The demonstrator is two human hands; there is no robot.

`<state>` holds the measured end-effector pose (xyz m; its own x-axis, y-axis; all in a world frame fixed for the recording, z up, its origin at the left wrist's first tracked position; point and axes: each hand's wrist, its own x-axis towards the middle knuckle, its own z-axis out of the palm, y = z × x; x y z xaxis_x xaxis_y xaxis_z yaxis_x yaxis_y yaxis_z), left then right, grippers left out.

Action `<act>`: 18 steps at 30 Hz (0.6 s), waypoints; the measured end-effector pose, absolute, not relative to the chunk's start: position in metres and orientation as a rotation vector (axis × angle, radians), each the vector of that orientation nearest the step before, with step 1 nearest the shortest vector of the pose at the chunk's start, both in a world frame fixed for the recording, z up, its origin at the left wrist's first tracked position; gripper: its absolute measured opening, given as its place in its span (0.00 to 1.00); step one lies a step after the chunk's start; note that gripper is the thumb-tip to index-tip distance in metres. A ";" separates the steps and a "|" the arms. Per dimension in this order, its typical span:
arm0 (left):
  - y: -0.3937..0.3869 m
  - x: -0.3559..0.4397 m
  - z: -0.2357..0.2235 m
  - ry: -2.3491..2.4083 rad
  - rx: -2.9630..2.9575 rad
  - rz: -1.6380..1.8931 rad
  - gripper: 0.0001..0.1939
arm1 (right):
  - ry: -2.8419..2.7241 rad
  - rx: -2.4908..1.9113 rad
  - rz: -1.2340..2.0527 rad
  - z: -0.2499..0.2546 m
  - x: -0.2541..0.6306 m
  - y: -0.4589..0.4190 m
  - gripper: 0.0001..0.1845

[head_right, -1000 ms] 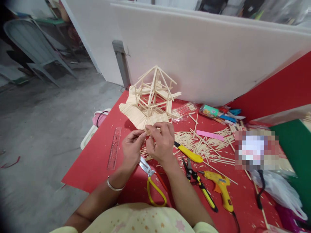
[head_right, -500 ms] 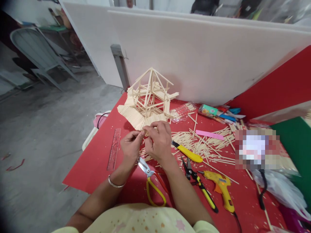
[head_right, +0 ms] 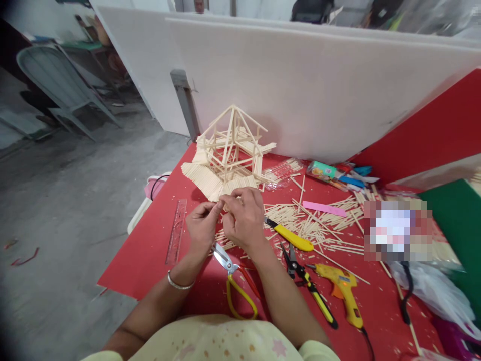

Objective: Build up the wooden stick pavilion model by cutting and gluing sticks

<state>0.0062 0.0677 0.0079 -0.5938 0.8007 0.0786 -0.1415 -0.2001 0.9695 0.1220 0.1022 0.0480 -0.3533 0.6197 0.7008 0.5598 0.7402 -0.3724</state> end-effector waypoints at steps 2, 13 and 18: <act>0.068 0.006 0.008 1.409 0.797 1.857 0.13 | -2.037 -0.889 0.082 0.048 0.122 0.102 0.22; 0.068 0.007 0.008 1.400 0.780 1.862 0.12 | -2.040 -0.884 0.068 0.047 0.121 0.103 0.22; 0.068 0.007 0.010 1.406 0.767 1.852 0.12 | -2.042 -0.888 0.059 0.047 0.121 0.103 0.22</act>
